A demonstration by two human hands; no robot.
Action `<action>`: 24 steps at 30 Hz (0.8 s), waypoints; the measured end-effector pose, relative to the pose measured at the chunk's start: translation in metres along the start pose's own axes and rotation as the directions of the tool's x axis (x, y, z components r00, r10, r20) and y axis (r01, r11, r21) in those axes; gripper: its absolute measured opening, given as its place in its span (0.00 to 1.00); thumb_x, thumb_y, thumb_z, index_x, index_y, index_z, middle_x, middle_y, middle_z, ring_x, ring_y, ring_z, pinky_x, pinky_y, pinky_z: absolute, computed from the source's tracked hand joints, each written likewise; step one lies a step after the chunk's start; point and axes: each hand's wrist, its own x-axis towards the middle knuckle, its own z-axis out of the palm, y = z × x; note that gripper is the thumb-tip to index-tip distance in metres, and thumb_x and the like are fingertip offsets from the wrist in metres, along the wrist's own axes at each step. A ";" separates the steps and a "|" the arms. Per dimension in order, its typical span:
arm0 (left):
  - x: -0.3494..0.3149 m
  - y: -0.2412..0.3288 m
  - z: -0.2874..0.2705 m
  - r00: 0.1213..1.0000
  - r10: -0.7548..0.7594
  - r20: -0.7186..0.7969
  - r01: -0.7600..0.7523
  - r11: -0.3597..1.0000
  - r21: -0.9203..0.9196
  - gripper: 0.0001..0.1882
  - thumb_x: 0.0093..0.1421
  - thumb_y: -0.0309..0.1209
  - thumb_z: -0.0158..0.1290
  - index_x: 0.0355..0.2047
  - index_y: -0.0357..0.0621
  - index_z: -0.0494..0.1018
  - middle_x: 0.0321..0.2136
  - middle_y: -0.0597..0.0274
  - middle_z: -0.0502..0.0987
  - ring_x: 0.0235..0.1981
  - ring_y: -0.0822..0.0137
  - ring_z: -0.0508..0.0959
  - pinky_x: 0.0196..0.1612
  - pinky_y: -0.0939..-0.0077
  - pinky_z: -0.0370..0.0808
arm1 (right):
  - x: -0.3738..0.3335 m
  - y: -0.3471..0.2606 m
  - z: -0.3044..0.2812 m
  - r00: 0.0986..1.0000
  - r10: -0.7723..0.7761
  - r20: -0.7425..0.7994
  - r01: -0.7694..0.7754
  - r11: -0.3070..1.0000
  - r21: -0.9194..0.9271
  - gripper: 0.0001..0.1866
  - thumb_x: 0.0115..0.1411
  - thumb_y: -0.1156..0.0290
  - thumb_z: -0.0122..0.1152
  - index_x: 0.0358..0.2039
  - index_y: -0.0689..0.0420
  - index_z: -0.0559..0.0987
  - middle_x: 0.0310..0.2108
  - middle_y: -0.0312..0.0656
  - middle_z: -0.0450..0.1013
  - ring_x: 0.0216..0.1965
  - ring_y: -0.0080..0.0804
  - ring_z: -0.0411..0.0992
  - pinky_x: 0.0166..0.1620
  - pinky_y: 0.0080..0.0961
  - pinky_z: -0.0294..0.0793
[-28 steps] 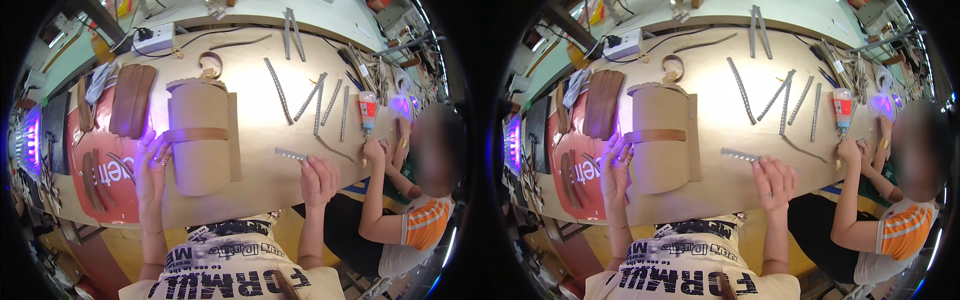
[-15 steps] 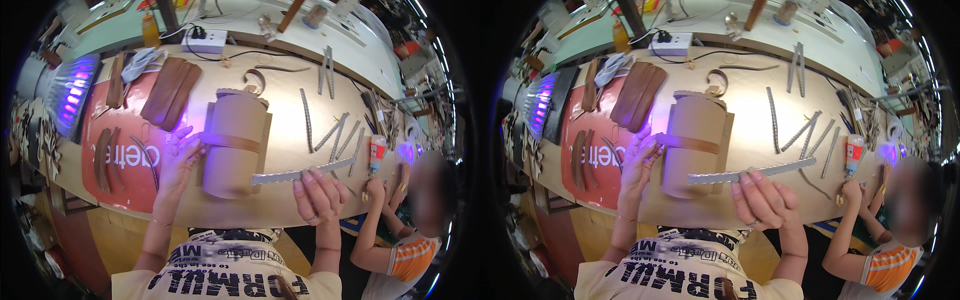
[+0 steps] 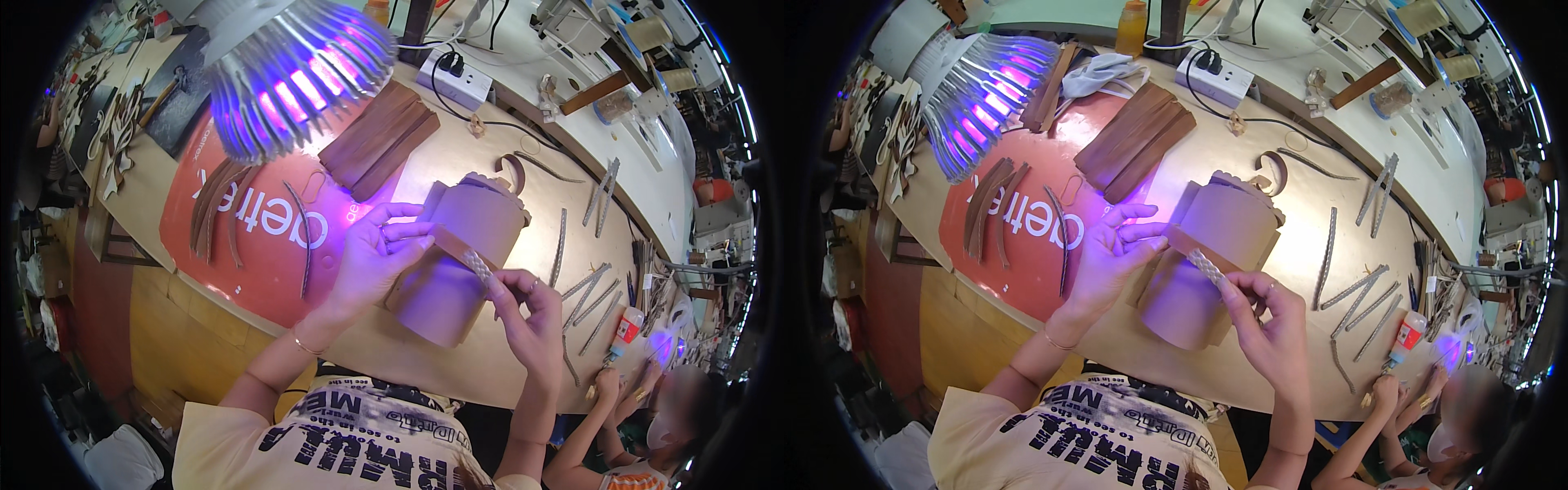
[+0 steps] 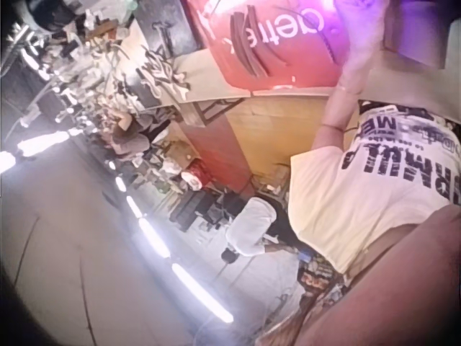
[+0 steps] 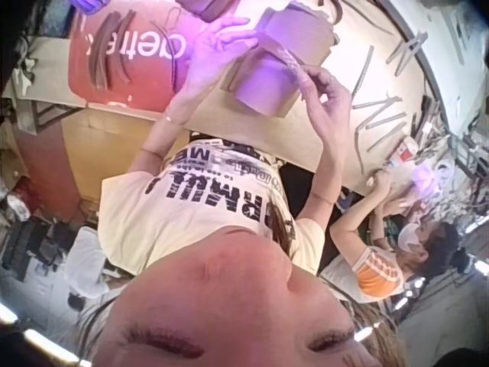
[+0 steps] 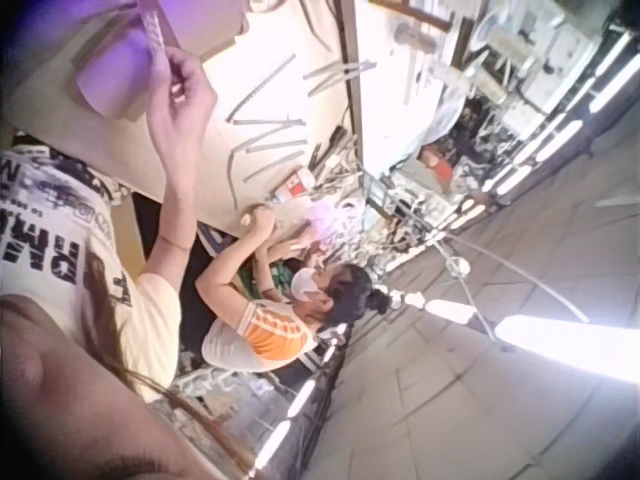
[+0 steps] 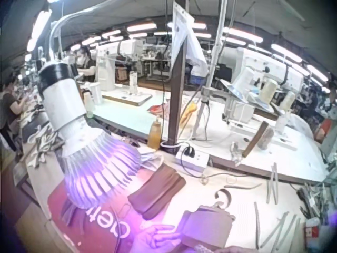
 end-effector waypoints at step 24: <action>0.001 0.007 0.000 1.000 -0.023 0.021 0.025 0.993 -0.117 0.24 0.59 0.18 0.55 0.56 0.34 0.62 0.44 0.45 0.79 0.43 0.69 0.81 0.47 0.82 0.78 | 0.036 -0.016 0.029 0.996 0.021 0.081 -0.008 0.987 -0.163 0.10 0.65 0.70 0.57 0.35 0.64 0.78 0.19 0.36 0.72 0.21 0.18 0.68 0.26 0.19 0.66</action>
